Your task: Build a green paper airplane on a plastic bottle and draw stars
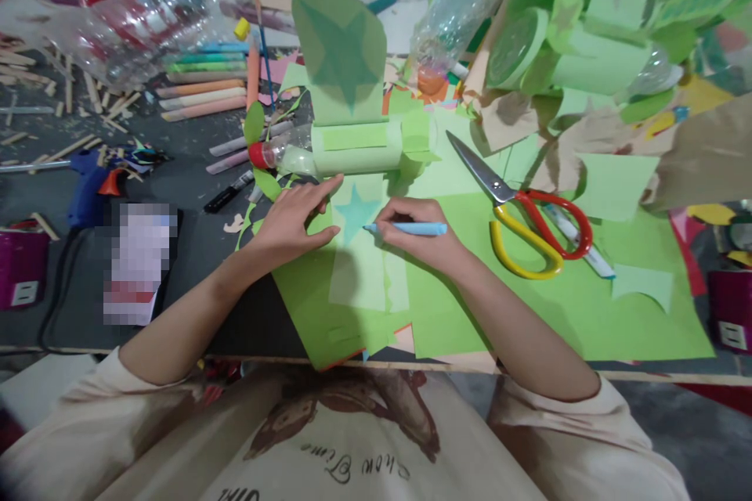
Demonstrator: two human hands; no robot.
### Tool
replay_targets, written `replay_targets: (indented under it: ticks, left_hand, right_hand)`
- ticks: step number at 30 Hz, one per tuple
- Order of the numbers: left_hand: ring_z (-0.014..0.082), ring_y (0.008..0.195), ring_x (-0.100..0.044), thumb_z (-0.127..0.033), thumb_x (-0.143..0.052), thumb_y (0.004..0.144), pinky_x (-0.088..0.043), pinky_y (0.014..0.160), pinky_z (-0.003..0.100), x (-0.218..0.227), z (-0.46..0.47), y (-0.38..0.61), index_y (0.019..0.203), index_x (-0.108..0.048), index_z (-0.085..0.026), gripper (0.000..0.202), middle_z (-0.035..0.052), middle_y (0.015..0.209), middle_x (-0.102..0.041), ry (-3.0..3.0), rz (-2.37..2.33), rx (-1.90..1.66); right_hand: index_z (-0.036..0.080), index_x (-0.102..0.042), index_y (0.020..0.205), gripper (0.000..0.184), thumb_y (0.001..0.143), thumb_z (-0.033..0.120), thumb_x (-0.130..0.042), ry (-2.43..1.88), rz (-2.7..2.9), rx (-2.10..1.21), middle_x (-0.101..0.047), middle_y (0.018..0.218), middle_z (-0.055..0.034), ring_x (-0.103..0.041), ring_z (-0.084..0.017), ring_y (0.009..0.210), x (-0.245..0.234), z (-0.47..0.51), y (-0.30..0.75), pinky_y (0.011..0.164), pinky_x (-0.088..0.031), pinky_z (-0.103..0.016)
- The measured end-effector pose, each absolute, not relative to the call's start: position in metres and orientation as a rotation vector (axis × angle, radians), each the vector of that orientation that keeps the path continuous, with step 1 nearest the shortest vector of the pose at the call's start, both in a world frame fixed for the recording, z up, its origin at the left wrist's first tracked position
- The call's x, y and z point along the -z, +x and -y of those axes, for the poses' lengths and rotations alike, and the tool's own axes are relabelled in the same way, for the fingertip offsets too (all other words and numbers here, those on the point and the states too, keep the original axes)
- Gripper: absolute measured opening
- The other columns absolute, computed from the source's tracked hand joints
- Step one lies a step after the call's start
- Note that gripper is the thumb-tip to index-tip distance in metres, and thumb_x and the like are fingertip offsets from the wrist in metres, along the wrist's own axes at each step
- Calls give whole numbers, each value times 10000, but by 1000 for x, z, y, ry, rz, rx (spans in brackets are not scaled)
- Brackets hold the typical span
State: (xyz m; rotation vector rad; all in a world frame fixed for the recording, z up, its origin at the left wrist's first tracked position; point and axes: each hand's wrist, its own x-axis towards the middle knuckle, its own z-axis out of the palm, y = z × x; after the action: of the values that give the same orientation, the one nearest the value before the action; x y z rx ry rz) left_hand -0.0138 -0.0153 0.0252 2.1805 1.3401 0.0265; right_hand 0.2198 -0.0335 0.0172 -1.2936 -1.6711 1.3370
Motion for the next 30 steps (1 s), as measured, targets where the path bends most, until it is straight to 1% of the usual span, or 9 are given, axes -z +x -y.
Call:
replay_targets:
  ticks: [5, 10, 14, 18, 23, 28, 30]
  left_hand:
    - [262, 981, -580, -368, -573, 918, -412, 983, 374, -26, 15, -13, 1576, -316, -257, 714, 59, 1048, -634, 2171, -1364, -7]
    - [258, 981, -576, -357, -566, 925, -410, 996, 385, -27, 16, -14, 1577, -311, -265, 706, 54, 1048, -634, 2158, -1350, -27]
    - [261, 978, -577, -370, -567, 922, -421, 976, 386, -25, 16, -14, 1575, -311, -270, 708, 52, 1036, -637, 2171, -1340, -56]
    - [259, 971, -575, -361, -567, 919, -425, 966, 382, -26, 16, -14, 1575, -312, -276, 708, 50, 1033, -632, 2165, -1347, -38]
    - [256, 976, -572, -358, -580, 917, -417, 981, 378, -27, 15, -13, 1580, -309, -260, 723, 51, 1032, -625, 2147, -1355, -15]
    - [257, 986, -573, -354, -575, 917, -405, 1000, 385, -27, 16, -13, 1575, -320, -266, 712, 51, 1048, -632, 2152, -1356, -18]
    - [258, 985, -574, -353, -573, 915, -407, 991, 380, -26, 16, -13, 1574, -322, -269, 711, 52, 1047, -635, 2164, -1356, -32]
  right_hand:
    - [225, -615, 610, 239, 765, 397, -676, -1360, 1668, -1293, -622, 577, -4, -517, -150, 542, -18, 33, 218, 527, -385, -292]
    - [218, -620, 600, 177, 736, 330, -644, -1354, 1653, -1229, -641, 578, -6, -542, -154, 540, -17, 31, 218, 535, -397, -295]
    - [213, -620, 600, 150, 731, 284, -635, -1336, 1640, -1204, -635, 566, -6, -545, -153, 535, -17, 32, 219, 522, -390, -285]
    - [208, -621, 606, 165, 747, 294, -634, -1332, 1654, -1198, -631, 574, -2, -536, -144, 540, -17, 33, 219, 531, -391, -283]
    - [210, -628, 628, 200, 787, 330, -633, -1280, 1752, -1292, -616, 572, 0, -522, -144, 527, -19, 34, 218, 527, -402, -290]
    - [215, -603, 602, 186, 766, 301, -622, -1339, 1681, -1161, -629, 563, -3, -538, -154, 525, -20, 34, 217, 521, -396, -292]
    - [216, -601, 600, 182, 761, 300, -618, -1344, 1675, -1159, -622, 558, -1, -530, -152, 520, -20, 34, 217, 515, -390, -289]
